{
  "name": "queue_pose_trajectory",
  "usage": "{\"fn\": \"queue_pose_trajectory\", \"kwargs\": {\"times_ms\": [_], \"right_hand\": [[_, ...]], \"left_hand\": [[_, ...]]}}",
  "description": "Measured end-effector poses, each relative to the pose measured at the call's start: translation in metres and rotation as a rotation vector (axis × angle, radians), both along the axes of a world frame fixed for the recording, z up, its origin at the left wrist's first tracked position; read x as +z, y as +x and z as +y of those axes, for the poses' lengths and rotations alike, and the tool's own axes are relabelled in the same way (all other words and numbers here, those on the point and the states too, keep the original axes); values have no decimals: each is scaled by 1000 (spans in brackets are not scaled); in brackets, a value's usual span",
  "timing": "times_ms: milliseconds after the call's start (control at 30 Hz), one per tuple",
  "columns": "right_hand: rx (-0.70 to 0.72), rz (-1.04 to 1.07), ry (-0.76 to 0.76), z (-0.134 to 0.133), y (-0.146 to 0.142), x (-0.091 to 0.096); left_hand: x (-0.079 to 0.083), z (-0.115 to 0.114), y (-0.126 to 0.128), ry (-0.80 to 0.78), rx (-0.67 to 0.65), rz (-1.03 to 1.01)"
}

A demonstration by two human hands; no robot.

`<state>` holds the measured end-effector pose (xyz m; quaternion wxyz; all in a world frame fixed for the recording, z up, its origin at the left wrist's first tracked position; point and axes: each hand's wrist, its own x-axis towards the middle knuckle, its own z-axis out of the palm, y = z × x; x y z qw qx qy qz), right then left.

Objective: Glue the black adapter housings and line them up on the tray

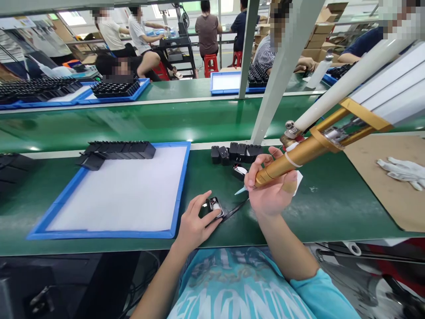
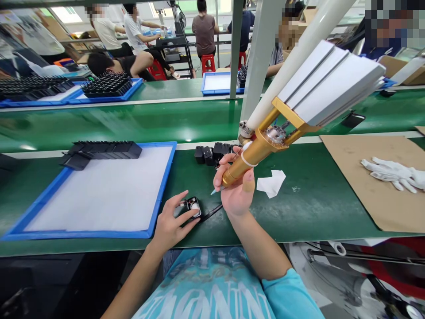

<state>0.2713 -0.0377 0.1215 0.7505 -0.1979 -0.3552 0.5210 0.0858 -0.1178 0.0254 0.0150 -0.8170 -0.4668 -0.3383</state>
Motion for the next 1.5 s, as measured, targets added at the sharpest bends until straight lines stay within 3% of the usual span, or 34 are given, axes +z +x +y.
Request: {"fn": "queue_pose_trajectory", "kwargs": {"times_ms": [1500], "right_hand": [[27,38,16,-1,2,0]], "left_hand": [[-1,0,1,71,-20,20]]}}
